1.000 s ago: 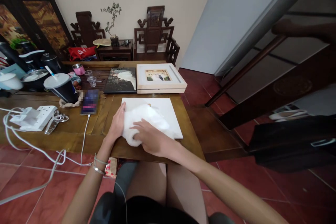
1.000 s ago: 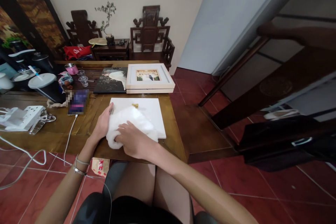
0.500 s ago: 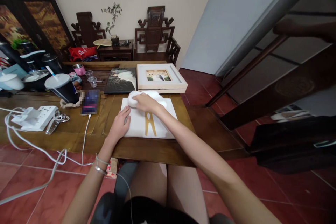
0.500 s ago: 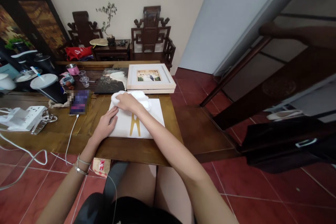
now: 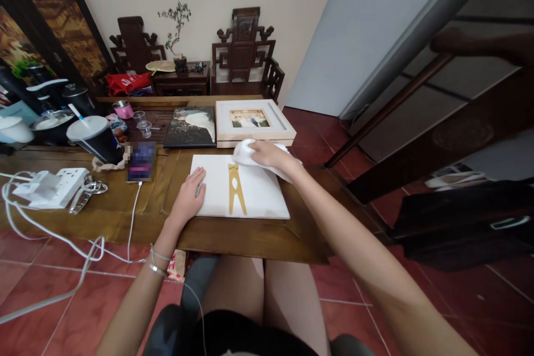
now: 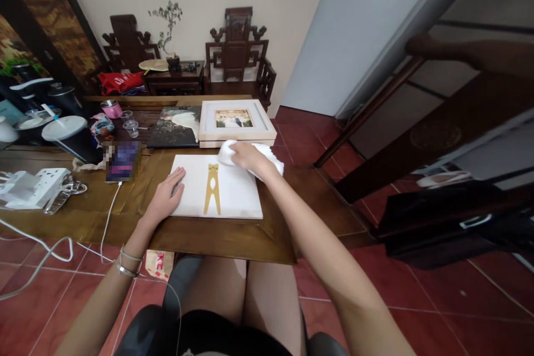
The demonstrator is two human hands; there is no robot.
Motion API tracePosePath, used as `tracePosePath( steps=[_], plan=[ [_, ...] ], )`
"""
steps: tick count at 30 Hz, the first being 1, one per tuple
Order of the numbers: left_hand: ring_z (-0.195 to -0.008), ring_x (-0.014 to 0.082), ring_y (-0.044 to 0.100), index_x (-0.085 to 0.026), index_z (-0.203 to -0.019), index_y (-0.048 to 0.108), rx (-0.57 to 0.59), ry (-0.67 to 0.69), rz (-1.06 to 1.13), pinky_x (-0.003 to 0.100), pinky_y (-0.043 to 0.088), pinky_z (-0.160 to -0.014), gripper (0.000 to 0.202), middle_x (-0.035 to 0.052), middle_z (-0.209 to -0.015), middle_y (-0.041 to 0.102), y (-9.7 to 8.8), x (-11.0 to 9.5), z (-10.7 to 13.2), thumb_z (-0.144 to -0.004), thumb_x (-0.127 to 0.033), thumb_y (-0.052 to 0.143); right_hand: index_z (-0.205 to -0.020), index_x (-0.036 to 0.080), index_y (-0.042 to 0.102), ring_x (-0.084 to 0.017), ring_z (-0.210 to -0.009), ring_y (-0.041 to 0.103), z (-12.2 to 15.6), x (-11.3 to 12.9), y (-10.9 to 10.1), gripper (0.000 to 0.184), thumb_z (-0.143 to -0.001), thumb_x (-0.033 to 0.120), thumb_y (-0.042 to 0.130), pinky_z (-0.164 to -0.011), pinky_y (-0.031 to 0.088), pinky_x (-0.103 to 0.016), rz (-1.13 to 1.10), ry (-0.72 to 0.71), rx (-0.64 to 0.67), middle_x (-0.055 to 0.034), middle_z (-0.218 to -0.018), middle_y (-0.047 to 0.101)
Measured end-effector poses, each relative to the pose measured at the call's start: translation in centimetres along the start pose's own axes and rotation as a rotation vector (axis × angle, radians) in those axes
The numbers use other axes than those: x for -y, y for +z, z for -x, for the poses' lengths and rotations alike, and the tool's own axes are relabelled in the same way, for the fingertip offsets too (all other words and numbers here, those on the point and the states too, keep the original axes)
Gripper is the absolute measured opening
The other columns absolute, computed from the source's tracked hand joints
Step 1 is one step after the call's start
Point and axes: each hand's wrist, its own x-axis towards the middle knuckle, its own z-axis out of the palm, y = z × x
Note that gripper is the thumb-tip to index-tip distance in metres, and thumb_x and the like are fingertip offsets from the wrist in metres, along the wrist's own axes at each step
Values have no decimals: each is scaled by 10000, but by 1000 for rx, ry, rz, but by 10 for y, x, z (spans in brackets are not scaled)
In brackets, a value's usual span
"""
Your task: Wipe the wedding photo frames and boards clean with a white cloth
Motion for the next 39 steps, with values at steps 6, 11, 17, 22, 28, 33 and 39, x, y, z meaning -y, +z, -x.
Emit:
tracePosePath(
  steps=[6, 11, 17, 22, 28, 33, 39],
  plan=[
    [-1340, 251, 426, -90, -1279, 559, -15, -15, 12, 452, 300, -1145, 447, 156, -1384, 519, 3, 2, -1, -877, -217, 412, -759, 168, 558, -275, -1000, 549, 82, 3, 24, 287, -595, -27, 427, -877, 405, -359, 71, -43, -13, -144, -998, 628],
    [-1339, 248, 428, -71, -1257, 575, -7, -13, -9, 447, 303, -1142, 437, 170, -1374, 525, 2, -2, -1, -878, -202, 402, -798, 185, 558, -253, -1044, 538, 156, 34, 23, 348, -595, -46, 396, -893, 418, -359, 47, -266, 77, -117, -1031, 592],
    [-1349, 240, 414, -88, -1268, 564, 6, -16, -13, 446, 287, -1152, 431, 159, -1394, 509, 1, -2, 0, -893, -221, 397, -715, 200, 491, -201, -740, 551, 128, 35, -8, 270, -586, -18, 399, -710, 408, -287, 76, -191, 94, -56, -764, 557],
    [-1335, 241, 434, -100, -1255, 572, -3, -5, 14, 445, 301, -1146, 423, 155, -1378, 527, 1, 2, 0, -893, -245, 408, -614, 222, 407, -205, -702, 531, 47, 6, -13, 197, -613, 25, 391, -683, 380, -278, 92, -111, 53, -18, -623, 508],
    [-1337, 239, 432, -126, -1260, 569, -4, -12, 26, 453, 297, -1146, 420, 138, -1383, 527, -2, 2, 0, -890, -254, 415, -703, 189, 516, -253, -788, 558, 20, -3, -1, 214, -626, 23, 405, -722, 390, -323, 123, -76, -5, -90, -762, 614],
    [-1346, 248, 418, -96, -1266, 561, 17, -23, 12, 457, 283, -1150, 431, 163, -1389, 513, -2, -2, 0, -891, -233, 399, -781, 180, 568, -272, -994, 548, 87, 9, 32, 306, -581, -8, 433, -886, 406, -385, 122, -114, -18, -138, -1051, 629],
    [-1361, 243, 395, -77, -1279, 549, 14, -29, -15, 440, 263, -1159, 437, 175, -1404, 494, 1, -2, 0, -908, -235, 380, -809, 200, 581, -247, -1053, 552, 178, 42, 21, 384, -585, -45, 388, -886, 438, -362, -31, -224, 116, -113, -1080, 600]
  ],
)
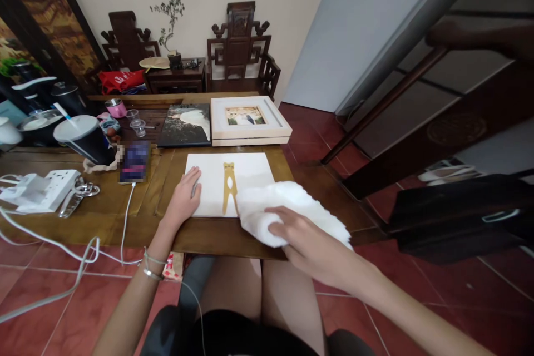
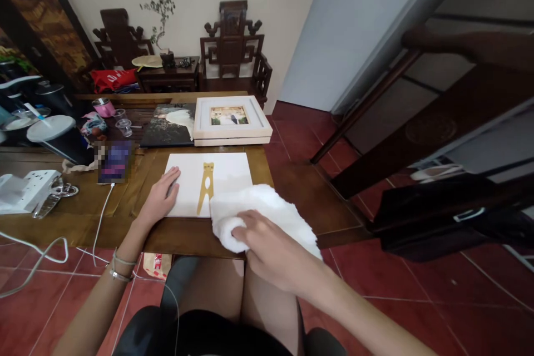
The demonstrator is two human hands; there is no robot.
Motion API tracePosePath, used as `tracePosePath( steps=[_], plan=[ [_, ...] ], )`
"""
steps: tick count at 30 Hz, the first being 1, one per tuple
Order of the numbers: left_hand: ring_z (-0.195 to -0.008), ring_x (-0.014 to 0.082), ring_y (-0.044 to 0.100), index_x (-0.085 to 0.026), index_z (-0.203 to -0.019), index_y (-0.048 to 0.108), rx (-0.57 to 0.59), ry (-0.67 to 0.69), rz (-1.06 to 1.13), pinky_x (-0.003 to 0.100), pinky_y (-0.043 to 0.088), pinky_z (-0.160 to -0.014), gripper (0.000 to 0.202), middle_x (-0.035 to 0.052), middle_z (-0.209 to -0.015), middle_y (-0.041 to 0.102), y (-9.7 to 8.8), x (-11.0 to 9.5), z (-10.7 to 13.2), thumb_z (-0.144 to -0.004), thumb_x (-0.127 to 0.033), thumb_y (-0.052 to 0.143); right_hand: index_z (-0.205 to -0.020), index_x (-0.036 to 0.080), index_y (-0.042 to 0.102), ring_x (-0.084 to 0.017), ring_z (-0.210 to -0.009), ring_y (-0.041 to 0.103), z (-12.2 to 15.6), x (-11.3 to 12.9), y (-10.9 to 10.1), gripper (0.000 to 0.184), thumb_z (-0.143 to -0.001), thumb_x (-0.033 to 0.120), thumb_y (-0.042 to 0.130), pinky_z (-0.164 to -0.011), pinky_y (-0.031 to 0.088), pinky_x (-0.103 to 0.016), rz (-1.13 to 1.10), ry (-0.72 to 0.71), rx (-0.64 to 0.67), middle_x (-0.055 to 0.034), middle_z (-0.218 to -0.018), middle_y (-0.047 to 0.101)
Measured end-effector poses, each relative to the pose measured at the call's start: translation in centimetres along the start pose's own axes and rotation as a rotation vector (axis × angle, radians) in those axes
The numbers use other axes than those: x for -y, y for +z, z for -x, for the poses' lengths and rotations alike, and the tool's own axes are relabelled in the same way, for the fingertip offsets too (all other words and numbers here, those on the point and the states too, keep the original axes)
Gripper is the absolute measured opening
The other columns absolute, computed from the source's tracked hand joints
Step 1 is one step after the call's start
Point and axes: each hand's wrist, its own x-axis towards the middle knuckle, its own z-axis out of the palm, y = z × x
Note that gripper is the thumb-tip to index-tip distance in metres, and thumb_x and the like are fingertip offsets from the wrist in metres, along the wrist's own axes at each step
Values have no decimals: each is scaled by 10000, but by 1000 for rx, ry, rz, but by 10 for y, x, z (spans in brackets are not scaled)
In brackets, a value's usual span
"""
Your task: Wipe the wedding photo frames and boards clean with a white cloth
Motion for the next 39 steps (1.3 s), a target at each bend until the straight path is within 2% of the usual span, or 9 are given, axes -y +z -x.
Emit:
tracePosePath(
  steps=[4, 8, 14, 17, 21, 24, 27, 33, 39],
  plan=[
    [-1390, 230, 345, -118, -1319, 518, 23, 7, 17, 460, 223, -1168, 438, 146, -1446, 451, 3, 3, 1, -944, -255, 338, -784, 214, 566, -225, -863, 590, -9, -1, -25, 355, -583, -27, 400, -788, 452, -321, -19, 66, 53, -80, -899, 608],
    [-1414, 228, 294, -94, -1372, 452, 53, -1, 22, 448, 196, -1177, 473, 160, -1481, 395, 3, 5, 2, -952, -273, 328, -739, 210, 530, -227, -795, 571, -61, -35, -39, 280, -608, -5, 407, -761, 429, -306, 94, 107, -24, -57, -757, 568],
    [-1432, 231, 241, -118, -1377, 447, 42, 30, -15, 448, 214, -1174, 475, 137, -1505, 363, 0, 6, 1, -938, -266, 345, -741, 184, 526, -255, -831, 541, -118, -67, -27, 247, -637, -6, 406, -768, 408, -341, 190, 156, -129, -96, -801, 575],
    [-1423, 235, 265, -80, -1380, 434, 57, 16, -37, 444, 215, -1175, 489, 161, -1493, 374, -1, 4, 1, -938, -259, 325, -803, 168, 556, -265, -940, 536, -103, -60, -6, 299, -618, -24, 420, -837, 408, -372, 190, 152, -153, -125, -945, 607],
    [-1415, 237, 288, -61, -1375, 434, 57, 8, -46, 447, 217, -1174, 491, 178, -1486, 377, 0, 2, 0, -943, -259, 314, -788, 192, 577, -273, -1042, 532, -45, -31, 8, 346, -581, -38, 421, -913, 399, -404, 98, 67, -105, -121, -1053, 610],
    [-1409, 233, 301, -105, -1378, 440, 35, 10, -36, 453, 223, -1172, 478, 148, -1488, 387, 3, 4, 0, -937, -248, 327, -798, 216, 583, -246, -990, 563, -7, -7, -3, 380, -593, -47, 400, -865, 428, -362, -4, 17, 26, -96, -1019, 606],
    [-1412, 227, 297, -124, -1383, 439, 35, 10, -28, 446, 222, -1172, 476, 131, -1493, 385, 5, 7, 1, -936, -253, 336, -739, 227, 555, -219, -863, 582, 2, 1, -25, 361, -579, -48, 385, -767, 438, -316, -43, 29, 112, -75, -907, 606],
    [-1413, 231, 294, -111, -1380, 445, 56, 9, -29, 448, 225, -1171, 479, 139, -1491, 384, 3, 7, 0, -939, -262, 335, -635, 227, 431, -198, -695, 544, -67, -30, -52, 228, -592, 11, 376, -691, 406, -282, -20, 132, 17, -8, -638, 530],
    [-1405, 234, 312, -84, -1367, 457, 58, -1, -22, 431, 230, -1172, 483, 156, -1480, 397, -1, 5, 0, -939, -264, 323, -785, 174, 516, -248, -842, 550, -126, -33, -23, 262, -654, -2, 372, -775, 390, -321, 59, 220, -121, -84, -785, 583]
  ],
)
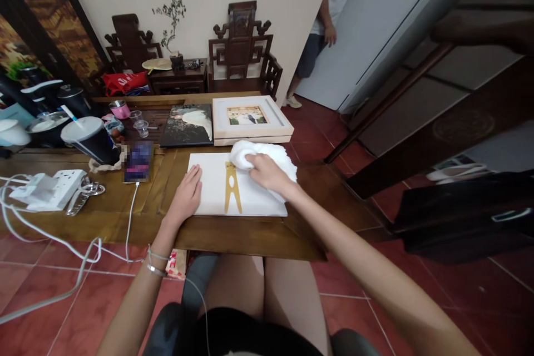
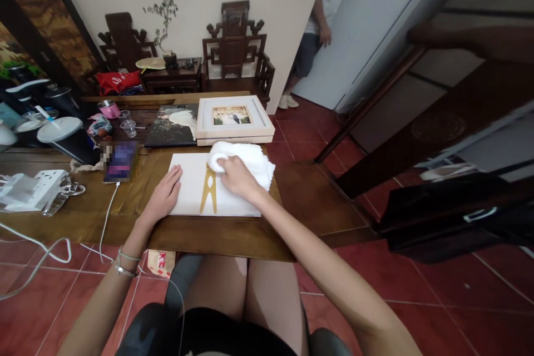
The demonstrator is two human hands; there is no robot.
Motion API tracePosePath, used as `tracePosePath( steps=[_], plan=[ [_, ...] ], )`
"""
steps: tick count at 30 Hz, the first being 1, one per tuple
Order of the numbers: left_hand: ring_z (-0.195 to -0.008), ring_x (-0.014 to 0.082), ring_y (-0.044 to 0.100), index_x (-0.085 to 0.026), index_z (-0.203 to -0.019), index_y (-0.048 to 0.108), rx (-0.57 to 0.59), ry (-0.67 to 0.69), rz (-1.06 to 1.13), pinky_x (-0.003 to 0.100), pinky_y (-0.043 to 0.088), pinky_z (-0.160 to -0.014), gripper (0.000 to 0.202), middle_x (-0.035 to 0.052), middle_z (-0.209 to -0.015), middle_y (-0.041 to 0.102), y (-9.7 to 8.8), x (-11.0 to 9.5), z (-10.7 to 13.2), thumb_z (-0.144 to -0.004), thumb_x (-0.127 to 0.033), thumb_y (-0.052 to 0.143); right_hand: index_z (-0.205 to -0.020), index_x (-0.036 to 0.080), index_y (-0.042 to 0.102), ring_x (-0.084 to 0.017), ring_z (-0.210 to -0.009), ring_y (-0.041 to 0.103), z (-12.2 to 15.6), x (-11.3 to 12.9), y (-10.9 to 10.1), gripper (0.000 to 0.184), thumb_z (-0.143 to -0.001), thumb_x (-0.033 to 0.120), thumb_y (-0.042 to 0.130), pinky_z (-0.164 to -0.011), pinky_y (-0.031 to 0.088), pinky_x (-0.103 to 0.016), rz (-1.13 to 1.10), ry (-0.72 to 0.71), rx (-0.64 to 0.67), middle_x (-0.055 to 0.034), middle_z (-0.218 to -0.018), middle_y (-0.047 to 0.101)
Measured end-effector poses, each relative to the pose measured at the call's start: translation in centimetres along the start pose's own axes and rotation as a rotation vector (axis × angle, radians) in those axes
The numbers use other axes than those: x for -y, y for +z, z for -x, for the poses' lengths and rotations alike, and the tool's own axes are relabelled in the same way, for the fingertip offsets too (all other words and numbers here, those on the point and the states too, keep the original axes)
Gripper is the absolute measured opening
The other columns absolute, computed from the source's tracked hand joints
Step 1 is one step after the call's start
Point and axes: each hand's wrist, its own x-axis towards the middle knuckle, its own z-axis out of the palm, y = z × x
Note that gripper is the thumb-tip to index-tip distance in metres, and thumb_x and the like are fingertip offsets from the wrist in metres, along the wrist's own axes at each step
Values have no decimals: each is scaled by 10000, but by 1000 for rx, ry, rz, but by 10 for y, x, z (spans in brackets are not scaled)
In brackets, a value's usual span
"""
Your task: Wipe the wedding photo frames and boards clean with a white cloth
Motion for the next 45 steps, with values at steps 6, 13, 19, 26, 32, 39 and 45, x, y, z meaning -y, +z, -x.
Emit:
tracePosePath(
  steps=[6, 13, 19, 26, 32, 39, 45],
  plan=[
    [-1411, 225, 300, -114, -1375, 451, 2, 0, 1, 428, 214, -1179, 478, 132, -1488, 394, -1, -2, 0, -936, -256, 324, -868, 162, 584, -256, -1007, 527, 61, 11, 26, 357, -631, -38, 408, -870, 393, -330, -42, -193, 38, -127, -1003, 589],
    [-1423, 231, 268, -51, -1378, 430, 21, -8, -26, 431, 203, -1179, 493, 176, -1496, 362, 3, 0, 0, -939, -241, 309, -710, 200, 532, -194, -786, 552, 89, 10, -22, 293, -597, -28, 387, -735, 410, -285, -100, -265, 239, -44, -790, 571],
    [-1417, 227, 284, -102, -1379, 440, 12, -4, -13, 448, 218, -1173, 479, 146, -1492, 380, 3, 1, 0, -938, -246, 319, -720, 178, 530, -223, -755, 558, 12, 9, -12, 263, -652, -15, 365, -728, 406, -299, -26, -21, -2, -57, -693, 566],
    [-1413, 233, 293, -93, -1379, 437, 8, 3, -24, 451, 227, -1170, 478, 157, -1489, 382, 1, -1, 0, -938, -237, 322, -943, 127, 629, -310, -1152, 455, 6, 19, 41, 375, -650, -14, 442, -974, 347, -452, 17, -63, -110, -163, -1089, 607],
    [-1411, 232, 296, -76, -1376, 437, -3, 1, -33, 449, 227, -1171, 478, 165, -1487, 380, 4, -1, 0, -936, -221, 319, -904, 147, 647, -287, -1192, 440, 88, 38, 30, 417, -617, -40, 410, -989, 371, -456, -14, -315, 0, -143, -1155, 585],
    [-1414, 232, 290, -71, -1379, 433, -1, 4, -32, 451, 232, -1168, 482, 168, -1488, 379, 7, 3, 0, -937, -224, 315, -924, 142, 647, -205, -814, 563, 68, 54, -8, 351, -718, -25, 417, -713, 426, -288, 86, -125, 186, -105, -895, 599],
    [-1418, 227, 282, -92, -1375, 440, 2, 9, -13, 448, 229, -1169, 476, 155, -1489, 382, 4, 1, 0, -935, -231, 320, -1075, 108, 621, -313, -1090, 480, -12, 51, 14, 350, -796, 20, 429, -868, 390, -387, 290, -52, 40, -176, -1090, 599]
  ],
)
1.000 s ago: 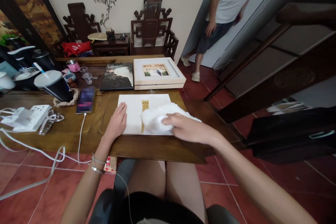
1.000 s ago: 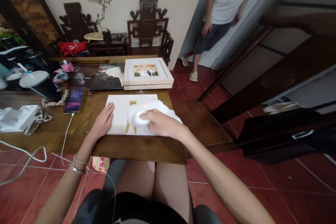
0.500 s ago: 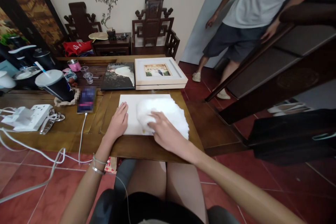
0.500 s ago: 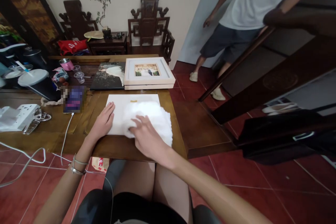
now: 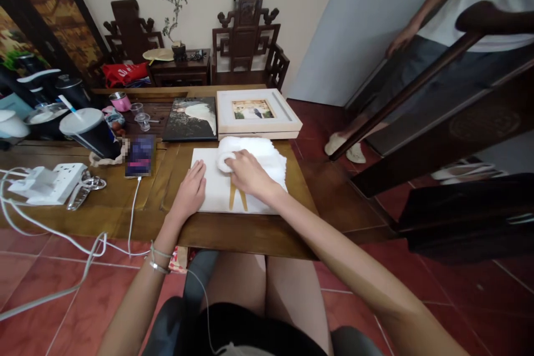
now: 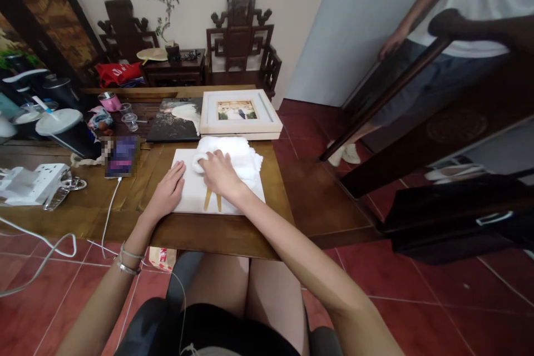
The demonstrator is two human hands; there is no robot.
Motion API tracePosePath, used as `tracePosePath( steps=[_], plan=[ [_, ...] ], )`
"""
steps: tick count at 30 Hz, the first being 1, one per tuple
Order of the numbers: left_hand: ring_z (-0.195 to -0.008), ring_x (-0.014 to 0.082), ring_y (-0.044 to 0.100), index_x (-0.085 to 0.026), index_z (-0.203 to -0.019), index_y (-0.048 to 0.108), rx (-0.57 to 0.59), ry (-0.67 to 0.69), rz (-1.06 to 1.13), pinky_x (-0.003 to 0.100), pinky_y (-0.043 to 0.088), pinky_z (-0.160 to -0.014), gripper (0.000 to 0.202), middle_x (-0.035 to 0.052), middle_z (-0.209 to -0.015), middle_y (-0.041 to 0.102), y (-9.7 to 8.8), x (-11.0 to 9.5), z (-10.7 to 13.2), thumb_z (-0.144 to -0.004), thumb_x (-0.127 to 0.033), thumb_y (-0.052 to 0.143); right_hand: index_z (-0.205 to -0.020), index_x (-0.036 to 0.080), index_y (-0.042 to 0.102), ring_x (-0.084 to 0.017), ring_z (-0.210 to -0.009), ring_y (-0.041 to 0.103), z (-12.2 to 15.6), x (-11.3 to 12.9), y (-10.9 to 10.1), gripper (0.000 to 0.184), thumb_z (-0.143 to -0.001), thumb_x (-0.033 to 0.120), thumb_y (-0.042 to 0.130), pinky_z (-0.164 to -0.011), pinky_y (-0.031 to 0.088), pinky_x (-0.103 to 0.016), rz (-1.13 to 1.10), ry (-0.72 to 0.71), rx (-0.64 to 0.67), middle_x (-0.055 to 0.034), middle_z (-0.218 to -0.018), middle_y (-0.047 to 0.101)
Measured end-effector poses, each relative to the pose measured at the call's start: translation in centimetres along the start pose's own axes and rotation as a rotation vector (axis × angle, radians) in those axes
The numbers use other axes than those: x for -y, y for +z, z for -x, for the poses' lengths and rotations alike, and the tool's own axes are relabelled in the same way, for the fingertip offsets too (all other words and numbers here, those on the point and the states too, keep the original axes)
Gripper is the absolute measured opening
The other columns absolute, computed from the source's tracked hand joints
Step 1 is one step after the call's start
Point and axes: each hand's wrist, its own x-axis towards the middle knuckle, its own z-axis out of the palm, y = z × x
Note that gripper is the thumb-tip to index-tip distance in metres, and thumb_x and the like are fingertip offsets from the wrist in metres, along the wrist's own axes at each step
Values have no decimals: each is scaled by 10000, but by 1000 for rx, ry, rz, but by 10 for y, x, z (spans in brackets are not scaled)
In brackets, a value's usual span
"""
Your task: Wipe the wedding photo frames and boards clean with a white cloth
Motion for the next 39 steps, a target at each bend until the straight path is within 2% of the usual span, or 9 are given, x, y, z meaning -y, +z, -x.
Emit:
tracePosePath(
  steps=[3, 7, 13, 16, 20, 26, 32, 36, 39],
  plan=[
    [-1417, 233, 284, -63, -1366, 444, 7, 0, -10, 444, 226, -1171, 479, 176, -1483, 384, 0, -1, 0, -936, -230, 313, -1084, 119, 622, -338, -1135, 440, -6, 4, 14, 338, -794, 45, 465, -936, 343, -461, 9, -32, 0, -189, -1168, 571],
    [-1413, 236, 293, -45, -1367, 435, 5, 1, -28, 446, 238, -1168, 484, 186, -1482, 381, 0, -2, 0, -936, -219, 301, -995, 156, 645, -317, -1112, 439, 32, 13, 25, 302, -756, 44, 497, -977, 299, -497, -39, -167, -22, -156, -1147, 573],
    [-1421, 233, 273, -84, -1382, 412, 5, 12, -43, 471, 228, -1168, 478, 169, -1497, 363, 2, -2, 1, -933, -203, 301, -877, 161, 633, -246, -957, 518, 94, 23, 0, 311, -702, 2, 431, -834, 398, -381, -232, -355, 71, -94, -934, 618],
    [-1424, 241, 265, -70, -1384, 407, 14, 12, -32, 470, 226, -1168, 484, 180, -1497, 359, 2, -2, 1, -935, -211, 298, -838, 158, 642, -219, -864, 562, 79, 25, -17, 302, -716, -12, 425, -760, 399, -318, -182, -267, 150, -82, -836, 635],
    [-1419, 236, 279, -71, -1370, 435, 8, 13, -16, 451, 233, -1168, 479, 169, -1486, 382, 1, -2, 1, -941, -225, 290, -895, 138, 658, -242, -893, 590, 23, 21, -25, 291, -775, 8, 428, -737, 404, -297, -61, -147, 135, -120, -845, 666],
    [-1421, 234, 275, -99, -1379, 435, 1, -4, 18, 451, 215, -1176, 474, 149, -1488, 388, -1, -4, 1, -937, -218, 311, -1123, 86, 599, -317, -1072, 526, -24, 20, 1, 358, -816, 42, 421, -914, 376, -431, -18, -75, 40, -206, -1150, 603],
    [-1418, 226, 282, -77, -1380, 423, 10, -1, 27, 435, 214, -1178, 488, 163, -1488, 382, -1, -2, 1, -915, -177, 311, -956, 142, 643, -301, -1085, 471, 33, 23, 33, 283, -758, 32, 473, -1005, 289, -495, -57, -276, -31, -160, -1099, 587],
    [-1425, 231, 262, -98, -1392, 409, 19, 9, 35, 461, 217, -1172, 491, 158, -1503, 356, 1, 3, 2, -914, -181, 333, -891, 140, 628, -258, -1002, 492, 78, 22, 17, 284, -734, 7, 432, -898, 381, -413, -193, -454, 10, -130, -1006, 592],
    [-1426, 239, 257, -108, -1395, 406, 19, 12, 44, 479, 223, -1167, 490, 156, -1506, 352, 2, 3, 2, -916, -184, 334, -859, 144, 623, -227, -898, 521, 79, 24, -2, 286, -725, -3, 418, -804, 416, -352, -206, -412, 83, -105, -919, 595]
  ],
)
